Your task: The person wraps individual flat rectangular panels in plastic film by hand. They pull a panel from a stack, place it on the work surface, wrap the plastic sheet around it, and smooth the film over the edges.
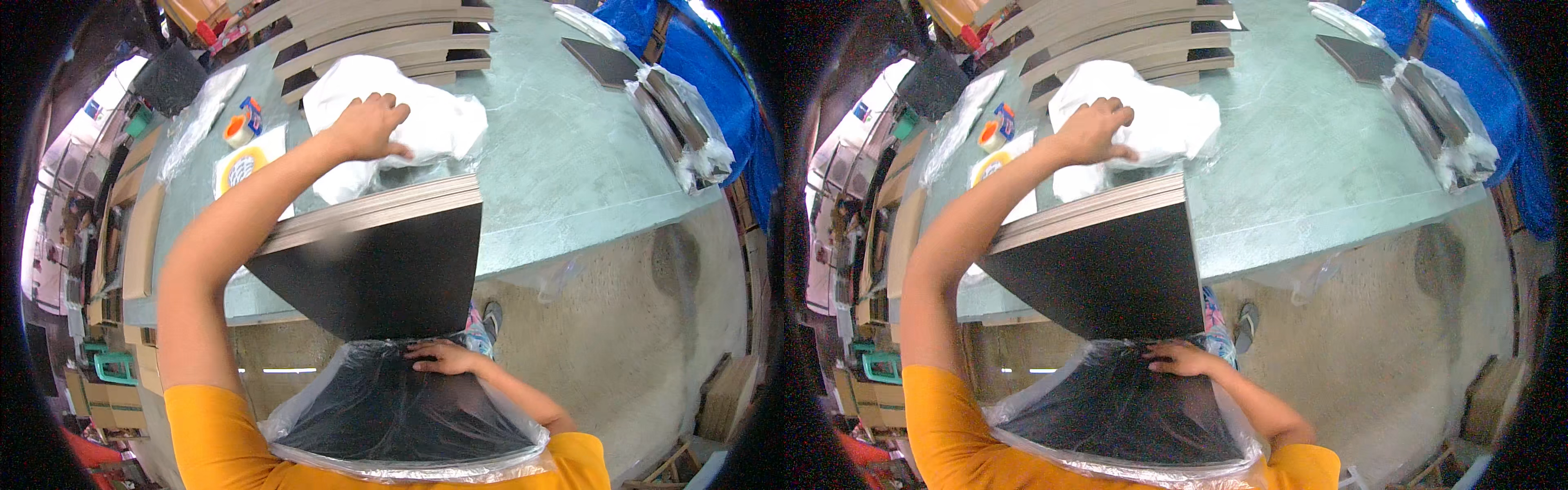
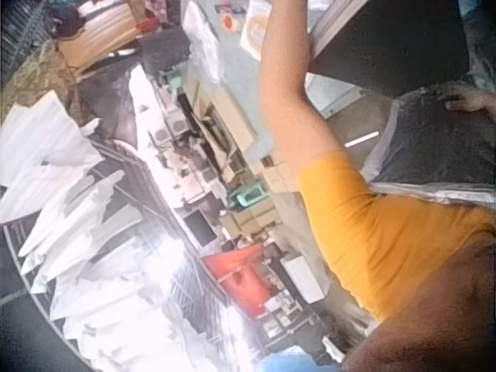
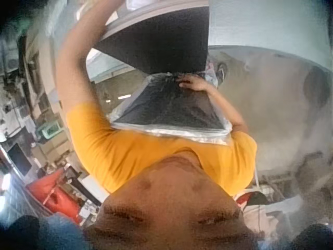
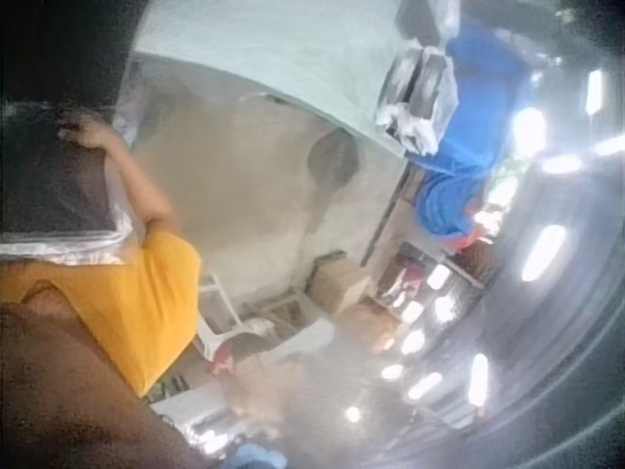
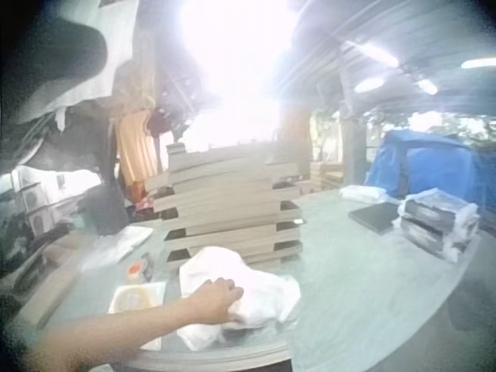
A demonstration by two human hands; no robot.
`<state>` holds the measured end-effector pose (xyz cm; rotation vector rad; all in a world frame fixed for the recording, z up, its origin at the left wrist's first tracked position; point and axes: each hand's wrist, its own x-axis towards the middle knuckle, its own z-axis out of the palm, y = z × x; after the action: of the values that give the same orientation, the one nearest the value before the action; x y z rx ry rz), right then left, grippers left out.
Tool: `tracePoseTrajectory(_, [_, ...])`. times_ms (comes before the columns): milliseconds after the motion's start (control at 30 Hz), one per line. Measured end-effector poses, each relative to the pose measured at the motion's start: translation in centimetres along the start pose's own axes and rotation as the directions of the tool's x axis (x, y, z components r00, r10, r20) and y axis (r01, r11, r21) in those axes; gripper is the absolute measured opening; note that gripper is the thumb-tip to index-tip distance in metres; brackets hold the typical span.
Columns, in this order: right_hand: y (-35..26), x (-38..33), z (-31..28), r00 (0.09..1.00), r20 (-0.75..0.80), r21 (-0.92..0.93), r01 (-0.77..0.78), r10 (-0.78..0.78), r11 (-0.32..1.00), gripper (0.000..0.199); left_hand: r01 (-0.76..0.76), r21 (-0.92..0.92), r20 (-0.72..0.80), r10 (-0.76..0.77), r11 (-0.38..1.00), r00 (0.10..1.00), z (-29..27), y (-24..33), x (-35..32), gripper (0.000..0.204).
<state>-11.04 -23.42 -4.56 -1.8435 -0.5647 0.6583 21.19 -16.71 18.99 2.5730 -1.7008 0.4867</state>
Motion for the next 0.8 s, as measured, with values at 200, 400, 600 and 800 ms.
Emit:
tracePoseTrajectory(200, [0.2,-0.6,0.0,0.999,-0.042,-0.003,-0.019,0.019,1.0,0.048,0.174,-0.139,0.19,-0.146,0.975,0.971,1.5,-2.2,3.0,0.019])
tracePoseTrajectory(400, [0.5,-0.6,-0.5,0.995,-0.069,0.036,-0.071,0.074,0.997,0.048,0.423,-0.677,-0.15,-0.676,0.602,0.721,-3.9,-4.4,6.5,0.04])
tracePoseTrajectory(600, [0.0,-0.2,-0.4,0.997,-0.052,0.003,-0.052,0.053,0.999,0.048,0.482,-0.361,-0.026,-0.525,0.798,0.851,-0.3,-7.4,2.7,0.037])
tracePoseTrajectory(800, [0.7,-0.5,-0.1,0.994,-0.089,0.05,-0.054,0.058,0.997,0.044,0.267,-0.809,-0.335,-0.783,0.524,0.524,-15.9,-8.6,-2.3,0.045])
